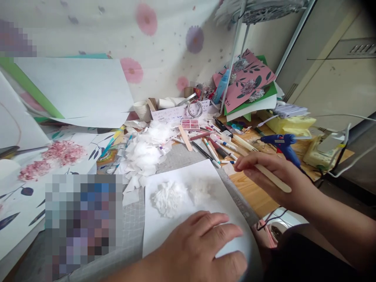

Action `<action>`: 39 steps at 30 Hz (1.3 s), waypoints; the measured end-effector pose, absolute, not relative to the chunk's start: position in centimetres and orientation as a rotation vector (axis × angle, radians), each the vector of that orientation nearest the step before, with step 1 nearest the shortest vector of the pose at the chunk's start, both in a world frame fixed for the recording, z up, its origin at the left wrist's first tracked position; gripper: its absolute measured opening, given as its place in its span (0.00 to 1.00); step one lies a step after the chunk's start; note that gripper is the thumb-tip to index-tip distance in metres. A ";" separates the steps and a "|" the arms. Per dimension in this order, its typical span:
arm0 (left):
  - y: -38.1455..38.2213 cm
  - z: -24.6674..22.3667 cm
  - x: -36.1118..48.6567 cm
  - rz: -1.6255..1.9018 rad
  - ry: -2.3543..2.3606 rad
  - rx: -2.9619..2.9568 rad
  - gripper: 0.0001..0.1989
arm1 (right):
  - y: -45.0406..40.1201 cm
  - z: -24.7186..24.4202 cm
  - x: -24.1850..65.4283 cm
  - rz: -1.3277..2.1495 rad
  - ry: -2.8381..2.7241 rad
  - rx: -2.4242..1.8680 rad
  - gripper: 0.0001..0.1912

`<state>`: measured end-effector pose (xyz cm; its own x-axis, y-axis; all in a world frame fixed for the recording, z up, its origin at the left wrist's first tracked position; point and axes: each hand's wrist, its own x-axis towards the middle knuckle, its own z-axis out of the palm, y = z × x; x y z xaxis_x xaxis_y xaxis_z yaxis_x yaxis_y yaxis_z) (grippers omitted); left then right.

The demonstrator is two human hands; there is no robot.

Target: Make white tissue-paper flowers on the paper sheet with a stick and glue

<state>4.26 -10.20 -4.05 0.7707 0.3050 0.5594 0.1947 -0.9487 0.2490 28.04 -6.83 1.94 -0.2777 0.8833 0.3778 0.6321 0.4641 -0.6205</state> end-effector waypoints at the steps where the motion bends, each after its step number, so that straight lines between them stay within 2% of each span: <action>1: -10.4 -4.5 4.3 0.898 0.416 2.908 0.11 | -6.9 1.7 28.2 0.509 -2.066 -1.274 0.04; 8: -11.2 -4.6 3.5 0.418 0.486 3.189 0.22 | -8.6 -0.2 27.3 0.555 -2.507 -1.305 0.13; 11: -11.4 -4.1 3.4 0.206 0.467 3.154 0.26 | -9.1 -0.3 27.4 0.580 -2.472 -1.295 0.15; 15: -12.0 -4.1 3.1 0.195 0.497 3.092 0.29 | -9.2 0.7 28.5 0.745 -2.301 -1.185 0.17; 21: -12.3 -4.3 2.6 0.361 0.476 3.075 0.20 | -8.9 1.8 29.2 0.938 -2.228 -0.919 0.17; 25: -11.5 -2.3 3.6 0.373 0.496 3.027 0.11 | -8.1 0.6 28.6 1.185 -1.974 -1.031 0.12; 29: -10.8 -1.4 4.6 0.200 0.439 3.066 0.12 | -6.7 -0.8 28.3 1.423 -1.684 -1.101 0.14; 35: -9.7 -3.2 3.6 0.612 0.635 2.902 0.08 | -5.3 -1.6 27.9 1.701 -1.465 -1.121 0.12; 39: -8.5 -2.3 2.7 0.684 0.935 2.863 0.09 | -4.9 -1.8 27.6 1.758 -1.399 -1.159 0.12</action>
